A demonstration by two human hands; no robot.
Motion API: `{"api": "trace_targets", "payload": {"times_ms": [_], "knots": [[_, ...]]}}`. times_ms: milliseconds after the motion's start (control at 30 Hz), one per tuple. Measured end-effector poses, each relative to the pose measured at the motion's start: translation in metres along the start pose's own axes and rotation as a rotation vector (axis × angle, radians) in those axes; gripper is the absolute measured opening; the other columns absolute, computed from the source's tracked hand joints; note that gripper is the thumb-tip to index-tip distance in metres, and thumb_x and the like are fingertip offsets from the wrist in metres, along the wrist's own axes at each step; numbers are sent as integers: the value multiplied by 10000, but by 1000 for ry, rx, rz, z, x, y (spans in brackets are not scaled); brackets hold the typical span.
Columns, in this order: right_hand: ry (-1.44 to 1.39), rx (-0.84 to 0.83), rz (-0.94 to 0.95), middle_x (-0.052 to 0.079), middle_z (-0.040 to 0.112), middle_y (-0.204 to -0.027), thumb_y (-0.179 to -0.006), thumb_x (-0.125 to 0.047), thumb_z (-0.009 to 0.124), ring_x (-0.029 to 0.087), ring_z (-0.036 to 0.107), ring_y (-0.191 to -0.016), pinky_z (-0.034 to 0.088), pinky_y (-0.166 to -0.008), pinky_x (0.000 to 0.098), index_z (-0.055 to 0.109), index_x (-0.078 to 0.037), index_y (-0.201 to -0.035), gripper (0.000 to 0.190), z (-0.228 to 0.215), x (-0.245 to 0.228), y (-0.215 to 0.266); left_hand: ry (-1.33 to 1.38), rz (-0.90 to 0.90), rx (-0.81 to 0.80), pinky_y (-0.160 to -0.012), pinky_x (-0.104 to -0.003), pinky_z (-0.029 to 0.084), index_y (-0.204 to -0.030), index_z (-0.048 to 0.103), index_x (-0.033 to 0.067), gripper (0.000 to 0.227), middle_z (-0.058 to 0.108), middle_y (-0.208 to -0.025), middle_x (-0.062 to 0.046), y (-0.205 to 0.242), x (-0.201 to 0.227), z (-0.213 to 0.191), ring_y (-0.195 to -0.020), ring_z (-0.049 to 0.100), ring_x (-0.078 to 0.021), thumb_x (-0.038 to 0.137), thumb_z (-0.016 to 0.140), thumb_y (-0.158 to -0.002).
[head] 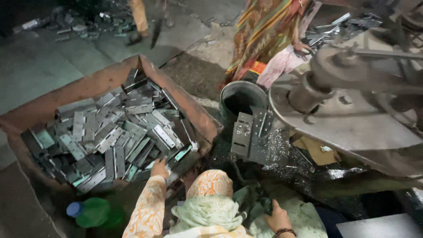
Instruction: The person repeatedly picks up metal pieces from a bin, places them into a press machine, and operates the lever to process them. Finished pieces are dropped into a container below. The task is performed continuously throughout the clip.
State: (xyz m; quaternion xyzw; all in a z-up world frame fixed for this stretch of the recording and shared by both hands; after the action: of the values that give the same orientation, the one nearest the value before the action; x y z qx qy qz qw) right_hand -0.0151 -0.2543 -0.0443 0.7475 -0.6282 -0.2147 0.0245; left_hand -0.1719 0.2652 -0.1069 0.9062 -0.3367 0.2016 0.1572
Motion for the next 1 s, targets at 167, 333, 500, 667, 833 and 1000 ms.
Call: {"api": "trace_targets", "payload": {"times_ms": [167,333,500,667,833,1000], "knots": [[-27,-10,7,226,745,-1092,-725,-319,841,428,700,-1087,587,-945,492,509,-222,-1413,770,4,-2,2,40,-207,-72,-1032,-458,540,-1511,475,210,957,689,-1271,-193,2,-21,16,-1194,663,-379,340,907,-666],[4,-75,11,194,748,-1092,-752,-311,815,405,701,-1086,581,-940,498,493,-213,-1401,731,2,-3,2,77,-356,15,-1003,-490,554,-1463,577,270,786,748,-1213,-157,2,-10,5,-1149,702,-377,347,851,-731],[-46,-174,66,198,734,-1117,-795,-285,789,392,696,-1093,576,-952,488,443,-207,-1445,741,-2,-7,4,299,-193,278,-951,-478,551,-1387,665,177,690,744,-1128,-221,-2,51,-37,-1075,704,-403,276,844,-729],[-30,-115,14,191,727,-1108,-792,-267,797,397,695,-1080,581,-930,485,474,-171,-1397,693,-3,-8,8,642,363,654,-913,-456,550,-1093,698,74,388,715,-1067,-196,21,183,-54,-1023,687,-382,201,813,-744],[-48,-84,-7,196,727,-1092,-804,-282,802,399,695,-1067,582,-916,492,481,-162,-1377,667,3,-8,13,-14,750,-52,-1051,-523,411,-1131,693,81,516,565,-1329,-207,85,316,-8,-1227,513,-420,507,750,-847],[-30,-108,6,204,738,-1088,-813,-235,775,404,706,-1059,588,-911,493,510,-155,-1355,609,3,-6,10,-419,990,-84,-1210,-577,229,-1312,645,77,557,314,-1598,-237,113,344,52,-1434,346,-433,405,709,-866]]}}
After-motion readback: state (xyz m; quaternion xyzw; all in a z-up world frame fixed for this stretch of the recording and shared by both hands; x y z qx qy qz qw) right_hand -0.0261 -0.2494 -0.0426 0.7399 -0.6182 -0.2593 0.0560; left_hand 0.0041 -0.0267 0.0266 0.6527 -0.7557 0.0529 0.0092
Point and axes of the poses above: each hand's wrist, its own y-axis away from the middle knuckle, its own z-axis out of the palm, x = y × z, the point moved 2 cm from there along -y, towards the middle knuckle
